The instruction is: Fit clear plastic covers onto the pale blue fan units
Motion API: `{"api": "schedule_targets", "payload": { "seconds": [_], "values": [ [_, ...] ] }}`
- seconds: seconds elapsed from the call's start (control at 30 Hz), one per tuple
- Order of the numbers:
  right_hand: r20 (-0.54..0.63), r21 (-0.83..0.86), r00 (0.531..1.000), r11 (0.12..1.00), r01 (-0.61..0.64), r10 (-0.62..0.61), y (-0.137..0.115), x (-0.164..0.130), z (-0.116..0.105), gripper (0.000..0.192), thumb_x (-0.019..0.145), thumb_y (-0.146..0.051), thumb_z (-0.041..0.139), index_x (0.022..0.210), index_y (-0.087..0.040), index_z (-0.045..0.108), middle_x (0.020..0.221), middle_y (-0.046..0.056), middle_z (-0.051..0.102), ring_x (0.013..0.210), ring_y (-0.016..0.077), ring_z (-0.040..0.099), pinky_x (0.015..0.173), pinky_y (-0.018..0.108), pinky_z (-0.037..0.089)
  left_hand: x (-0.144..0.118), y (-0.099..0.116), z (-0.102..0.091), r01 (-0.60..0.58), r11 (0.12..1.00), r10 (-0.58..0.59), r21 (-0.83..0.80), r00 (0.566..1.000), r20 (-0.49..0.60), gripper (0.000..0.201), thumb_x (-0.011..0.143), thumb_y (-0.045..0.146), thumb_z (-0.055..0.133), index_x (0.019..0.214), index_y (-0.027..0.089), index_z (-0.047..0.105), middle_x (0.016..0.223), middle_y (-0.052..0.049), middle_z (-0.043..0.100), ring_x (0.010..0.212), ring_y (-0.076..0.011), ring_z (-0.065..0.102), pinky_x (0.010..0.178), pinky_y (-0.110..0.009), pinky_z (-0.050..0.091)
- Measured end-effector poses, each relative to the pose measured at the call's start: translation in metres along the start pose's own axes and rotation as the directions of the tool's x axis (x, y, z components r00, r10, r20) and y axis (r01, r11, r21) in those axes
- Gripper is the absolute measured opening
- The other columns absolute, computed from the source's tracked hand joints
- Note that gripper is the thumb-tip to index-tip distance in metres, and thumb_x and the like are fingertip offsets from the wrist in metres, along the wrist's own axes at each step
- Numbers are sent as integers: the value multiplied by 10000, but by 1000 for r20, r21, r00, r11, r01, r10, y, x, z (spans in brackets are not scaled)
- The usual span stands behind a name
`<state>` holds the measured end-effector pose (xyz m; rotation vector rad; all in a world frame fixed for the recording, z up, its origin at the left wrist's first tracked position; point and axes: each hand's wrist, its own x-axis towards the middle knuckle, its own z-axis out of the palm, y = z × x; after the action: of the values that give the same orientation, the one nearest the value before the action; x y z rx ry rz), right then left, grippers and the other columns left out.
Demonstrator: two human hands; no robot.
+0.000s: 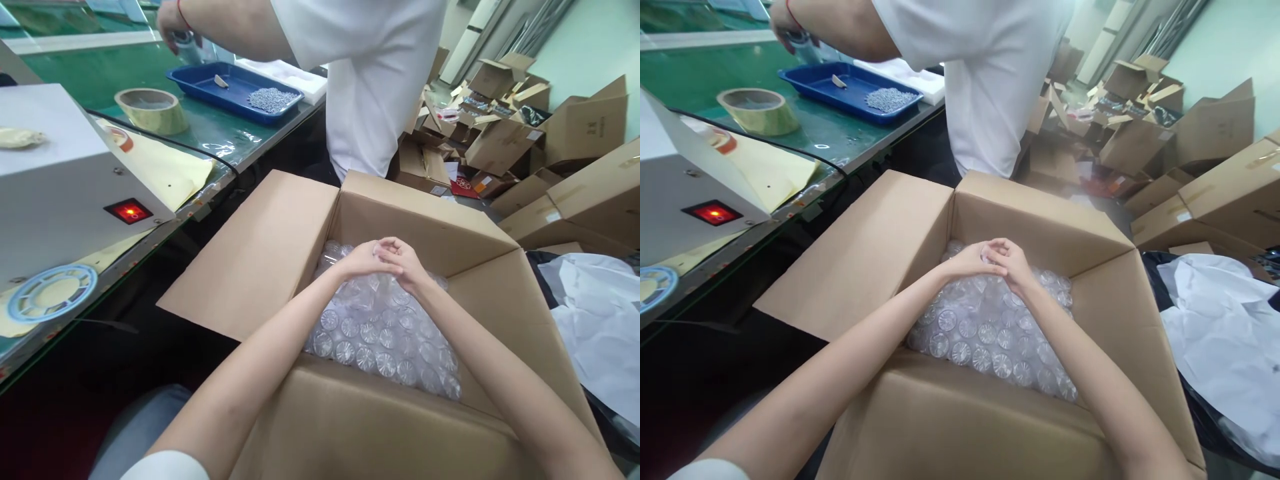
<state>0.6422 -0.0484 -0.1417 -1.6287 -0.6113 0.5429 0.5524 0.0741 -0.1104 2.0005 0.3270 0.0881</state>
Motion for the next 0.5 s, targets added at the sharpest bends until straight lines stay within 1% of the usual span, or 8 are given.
{"api": "schedule_targets", "payload": {
  "seconds": [0.03,0.07,0.13,0.2,0.27,0.33,0.4,0.5],
  "values": [
    [-11,12,1000,1000,-27,28,5,2,-3,329,889,-443,619,1045,-154,610,956,53,675,807,171,653,738,341,547,-1,0,-3,15,998,-15,54,1000,0,300,680,296,792,917,141,693,891,-42,718,875,-188,667,797,-259,502],
    [-25,15,998,998,-59,59,11,3,-5,337,931,-447,559,1097,-155,591,989,62,666,818,172,653,736,346,552,-2,-1,-6,47,992,-45,113,999,-25,251,711,276,768,895,126,689,900,-64,715,906,-212,664,829,-295,499],
    [-53,-9,990,991,-132,132,30,1,-8,324,973,-426,497,1115,-148,582,1005,66,650,819,169,647,725,345,557,-4,-2,-11,147,963,-121,227,985,-125,193,834,253,649,957,105,661,992,-103,694,992,-237,640,901,-383,482],
    [-70,-66,977,976,-208,203,54,-7,-5,267,961,-375,543,1062,-134,601,982,57,641,800,162,637,710,335,556,-5,-1,-15,242,918,-177,314,959,-219,233,899,254,570,1075,107,614,1097,-110,653,1074,-241,603,958,-462,457],
    [-74,-128,965,957,-259,252,78,-20,1,207,937,-317,594,1022,-129,614,989,51,635,814,161,629,719,332,553,-6,0,-17,289,880,-200,376,945,-258,271,912,271,559,1136,120,583,1140,-100,627,1118,-245,576,979,-499,446],
    [-70,-174,956,941,-291,283,96,-30,10,177,927,-285,611,1005,-126,619,997,49,633,833,163,627,732,334,552,-7,1,-17,288,861,-201,419,950,-241,276,915,281,559,1145,128,579,1131,-91,626,1104,-239,581,963,-484,465],
    [-65,-198,948,927,-317,311,105,-33,15,172,930,-280,609,1004,-125,619,971,43,635,808,155,627,712,323,553,-8,1,-15,278,852,-205,444,957,-204,285,919,286,555,1161,135,571,1125,-86,625,1051,-221,604,917,-448,502],
    [-54,-197,942,921,-336,332,102,-23,16,174,936,-285,601,995,-122,616,903,26,632,720,131,617,639,282,547,-9,-3,-8,262,843,-221,469,965,-142,330,910,282,570,1205,134,546,1198,-105,592,1021,-214,613,875,-421,528]
  ]
}}
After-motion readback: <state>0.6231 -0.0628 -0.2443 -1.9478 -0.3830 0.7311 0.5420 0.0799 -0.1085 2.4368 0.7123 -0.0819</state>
